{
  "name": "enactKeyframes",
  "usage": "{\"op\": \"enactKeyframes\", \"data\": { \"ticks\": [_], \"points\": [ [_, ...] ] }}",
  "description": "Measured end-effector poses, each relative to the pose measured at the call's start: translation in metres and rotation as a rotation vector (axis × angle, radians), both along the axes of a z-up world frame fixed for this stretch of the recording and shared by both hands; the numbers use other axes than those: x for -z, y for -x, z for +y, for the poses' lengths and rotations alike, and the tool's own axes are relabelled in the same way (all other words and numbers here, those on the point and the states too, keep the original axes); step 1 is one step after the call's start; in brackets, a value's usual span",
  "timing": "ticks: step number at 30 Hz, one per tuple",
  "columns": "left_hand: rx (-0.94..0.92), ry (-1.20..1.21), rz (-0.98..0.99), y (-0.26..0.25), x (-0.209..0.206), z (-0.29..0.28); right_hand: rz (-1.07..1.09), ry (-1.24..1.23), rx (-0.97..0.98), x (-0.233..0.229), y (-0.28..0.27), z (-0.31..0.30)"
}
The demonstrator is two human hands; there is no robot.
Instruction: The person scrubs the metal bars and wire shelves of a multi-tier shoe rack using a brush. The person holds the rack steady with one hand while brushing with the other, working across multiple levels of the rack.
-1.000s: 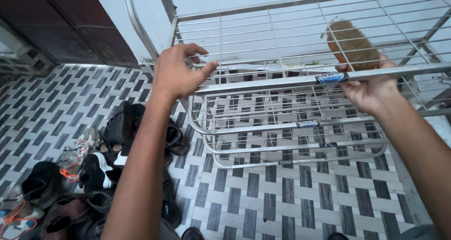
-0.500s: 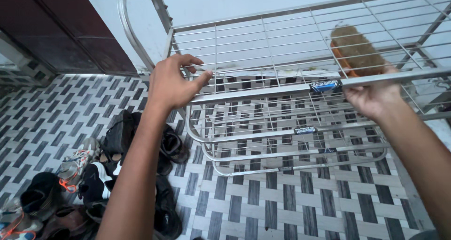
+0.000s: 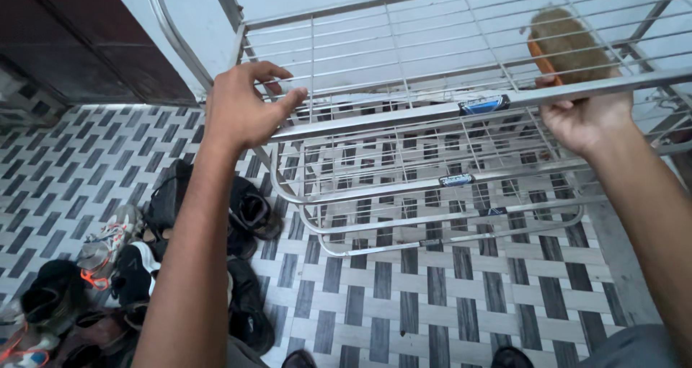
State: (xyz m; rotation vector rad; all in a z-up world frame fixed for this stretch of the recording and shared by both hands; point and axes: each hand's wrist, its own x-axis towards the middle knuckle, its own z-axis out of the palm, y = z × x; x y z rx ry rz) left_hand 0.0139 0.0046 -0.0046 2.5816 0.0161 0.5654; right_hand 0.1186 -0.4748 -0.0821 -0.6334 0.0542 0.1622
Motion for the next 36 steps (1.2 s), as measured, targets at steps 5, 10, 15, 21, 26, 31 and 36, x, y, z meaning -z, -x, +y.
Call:
{"op": "enactKeyframes", "data": {
  "ticks": [5,10,15,21,26,31,36],
  "points": [
    [0.019,-0.012,-0.017,0.002,0.001,0.002,0.013,0.051,-0.135,-0.010,0.017,0.040],
    [0.047,-0.019,-0.051,0.008,-0.001,-0.001,0.113,0.031,-0.338,-0.006,0.043,0.105],
    [0.026,-0.004,-0.011,0.010,0.000,-0.001,-0.010,0.135,-0.517,-0.001,0.055,0.125],
    [0.076,-0.023,-0.096,0.009,0.003,0.002,0.144,0.119,-0.044,-0.014,0.048,0.084],
    [0.039,-0.010,-0.031,0.008,0.001,0.001,0.086,0.031,0.035,-0.028,0.041,0.035],
    [0.034,-0.003,-0.037,0.010,-0.001,-0.002,-0.061,-0.153,-0.262,-0.017,0.041,0.043],
    [0.052,-0.028,-0.071,0.011,-0.003,-0.003,0.042,-0.019,-0.165,0.000,0.041,0.086]
  ]
}}
